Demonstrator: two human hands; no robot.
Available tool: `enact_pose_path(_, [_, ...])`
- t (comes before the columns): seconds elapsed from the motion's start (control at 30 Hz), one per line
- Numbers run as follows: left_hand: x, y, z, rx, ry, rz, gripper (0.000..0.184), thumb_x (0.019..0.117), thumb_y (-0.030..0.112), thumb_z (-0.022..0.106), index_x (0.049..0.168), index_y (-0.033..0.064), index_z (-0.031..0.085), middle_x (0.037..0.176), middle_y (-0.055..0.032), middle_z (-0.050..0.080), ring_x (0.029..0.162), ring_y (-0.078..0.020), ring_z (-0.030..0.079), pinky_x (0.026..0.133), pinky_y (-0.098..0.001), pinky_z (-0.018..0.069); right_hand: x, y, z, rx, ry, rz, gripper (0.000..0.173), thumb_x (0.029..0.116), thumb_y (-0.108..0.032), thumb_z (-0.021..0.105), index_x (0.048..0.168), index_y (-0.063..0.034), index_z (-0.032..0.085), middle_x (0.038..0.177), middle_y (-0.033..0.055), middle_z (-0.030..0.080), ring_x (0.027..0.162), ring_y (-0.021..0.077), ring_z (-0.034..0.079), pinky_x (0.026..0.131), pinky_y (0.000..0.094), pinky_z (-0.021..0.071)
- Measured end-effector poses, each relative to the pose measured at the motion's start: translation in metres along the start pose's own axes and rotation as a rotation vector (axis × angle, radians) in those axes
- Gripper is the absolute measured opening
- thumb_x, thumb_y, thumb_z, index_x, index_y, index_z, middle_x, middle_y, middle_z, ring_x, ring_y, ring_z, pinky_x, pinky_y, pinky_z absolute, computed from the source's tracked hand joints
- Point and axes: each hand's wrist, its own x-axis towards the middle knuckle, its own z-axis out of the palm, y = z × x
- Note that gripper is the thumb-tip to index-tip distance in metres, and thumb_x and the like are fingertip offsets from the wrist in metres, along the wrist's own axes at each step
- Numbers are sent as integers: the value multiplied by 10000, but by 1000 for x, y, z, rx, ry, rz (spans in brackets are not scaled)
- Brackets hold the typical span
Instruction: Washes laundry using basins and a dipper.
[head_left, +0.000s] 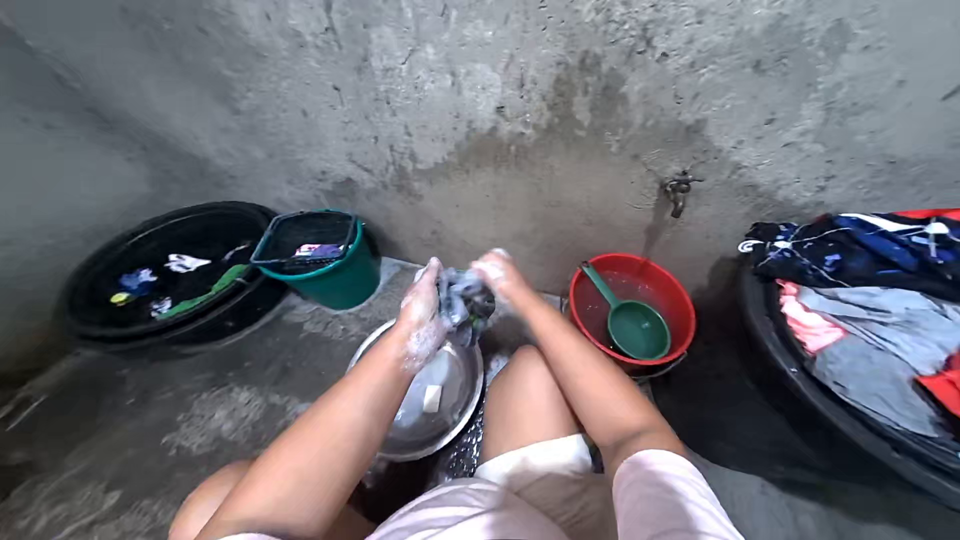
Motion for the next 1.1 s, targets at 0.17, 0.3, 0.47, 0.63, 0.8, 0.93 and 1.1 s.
enact_pose_path(0.17, [19,-9,29,257,-101,-121,547,1046,566,436,1292,108,606,1022,-112,707,892,-220,696,775,-418,597,-13,170,-72,-219,747,672,406,990,-254,568,1362,-99,618,1462,246,520,1382,434,466,1082,641,405])
enact_pose_path(0.3, [48,-42,27,456,-168,-221,572,1057,570,405,1285,92,623,1051,-109,715,932,-220,703,807,-428,597,-46,246,-113,-674,476,731,700,946,-46,551,1608,-165,355,1706,149,216,1580,386,154,1215,667,208])
enact_pose_path(0.47, [48,-54,20,575,-239,-319,611,1052,614,355,1284,118,626,1057,-91,711,948,-204,695,822,-426,591,-52,272,-147,-832,-10,636,588,941,-28,598,1515,-96,496,1612,192,402,1552,412,233,1210,740,130])
enact_pose_path(0.63, [51,-39,14,606,-233,-349,640,1050,635,318,1278,127,633,1065,-90,714,959,-213,699,830,-442,591,-30,217,-155,-953,-71,730,312,991,-77,545,1266,14,662,1372,249,616,1269,464,586,975,688,493])
enact_pose_path(0.8, [49,-31,26,574,-218,-360,585,1073,577,332,1273,111,623,1038,-90,703,922,-198,692,805,-405,585,-50,226,-177,-698,11,907,471,951,-209,645,1342,51,602,1411,286,574,1331,457,544,1053,682,447])
enact_pose_path(0.93, [47,-41,33,638,-331,-379,591,1076,578,319,1308,115,603,1086,-80,694,965,-181,681,840,-396,578,-104,252,-142,-95,623,864,313,943,-102,597,1220,45,614,1101,272,665,893,378,703,726,577,591])
enact_pose_path(1.1, [57,-78,40,861,-393,-443,505,1054,477,505,1342,72,590,1162,-115,677,1017,-195,667,893,-407,563,-105,201,-68,514,991,666,332,893,7,642,1214,55,569,1026,225,659,816,310,691,656,504,607])
